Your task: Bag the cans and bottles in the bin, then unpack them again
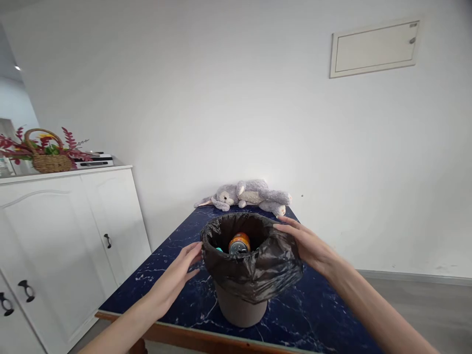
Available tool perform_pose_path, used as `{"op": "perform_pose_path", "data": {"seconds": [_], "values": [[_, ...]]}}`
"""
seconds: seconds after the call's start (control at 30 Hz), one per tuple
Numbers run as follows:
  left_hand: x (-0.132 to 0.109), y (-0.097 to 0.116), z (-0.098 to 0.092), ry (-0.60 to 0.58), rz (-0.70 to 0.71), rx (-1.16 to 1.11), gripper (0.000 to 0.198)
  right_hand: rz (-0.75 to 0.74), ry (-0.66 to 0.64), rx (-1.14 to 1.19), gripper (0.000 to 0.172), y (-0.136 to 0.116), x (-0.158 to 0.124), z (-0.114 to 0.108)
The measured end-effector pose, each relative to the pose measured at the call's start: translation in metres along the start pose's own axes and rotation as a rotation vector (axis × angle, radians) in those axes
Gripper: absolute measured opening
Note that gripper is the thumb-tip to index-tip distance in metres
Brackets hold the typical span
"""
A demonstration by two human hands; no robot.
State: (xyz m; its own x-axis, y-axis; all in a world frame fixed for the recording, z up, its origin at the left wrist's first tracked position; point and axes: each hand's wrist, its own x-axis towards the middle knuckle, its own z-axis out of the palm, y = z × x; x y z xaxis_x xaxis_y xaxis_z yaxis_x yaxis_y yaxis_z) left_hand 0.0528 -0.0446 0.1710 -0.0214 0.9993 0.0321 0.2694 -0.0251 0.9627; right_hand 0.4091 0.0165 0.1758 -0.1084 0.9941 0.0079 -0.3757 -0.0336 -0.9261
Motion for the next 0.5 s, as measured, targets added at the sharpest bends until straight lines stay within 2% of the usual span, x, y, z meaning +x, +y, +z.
{"op": "perform_pose_path", "data": {"seconds": [0.07,0.13,0.3,0.4,0.5], "values": [[0.015,0.003,0.001,-0.098,-0.170,-0.150,0.072,-0.046,-0.037,-0.100,0.074,-0.017,0.006,0.004],[0.034,0.006,0.002,-0.150,-0.251,-0.222,0.072,-0.091,-0.098,-0.187,0.071,-0.033,0.012,0.011],[0.065,0.023,-0.003,-0.040,-0.058,-0.208,0.050,-0.147,-0.167,-0.195,0.060,-0.064,0.018,0.030],[0.065,0.047,-0.009,0.005,0.038,-0.224,0.036,-0.181,-0.191,-0.263,0.063,-0.076,0.011,0.031],[0.056,0.076,-0.014,0.091,0.146,-0.208,0.034,-0.261,-0.156,-0.370,0.062,-0.085,0.002,0.020]]}}
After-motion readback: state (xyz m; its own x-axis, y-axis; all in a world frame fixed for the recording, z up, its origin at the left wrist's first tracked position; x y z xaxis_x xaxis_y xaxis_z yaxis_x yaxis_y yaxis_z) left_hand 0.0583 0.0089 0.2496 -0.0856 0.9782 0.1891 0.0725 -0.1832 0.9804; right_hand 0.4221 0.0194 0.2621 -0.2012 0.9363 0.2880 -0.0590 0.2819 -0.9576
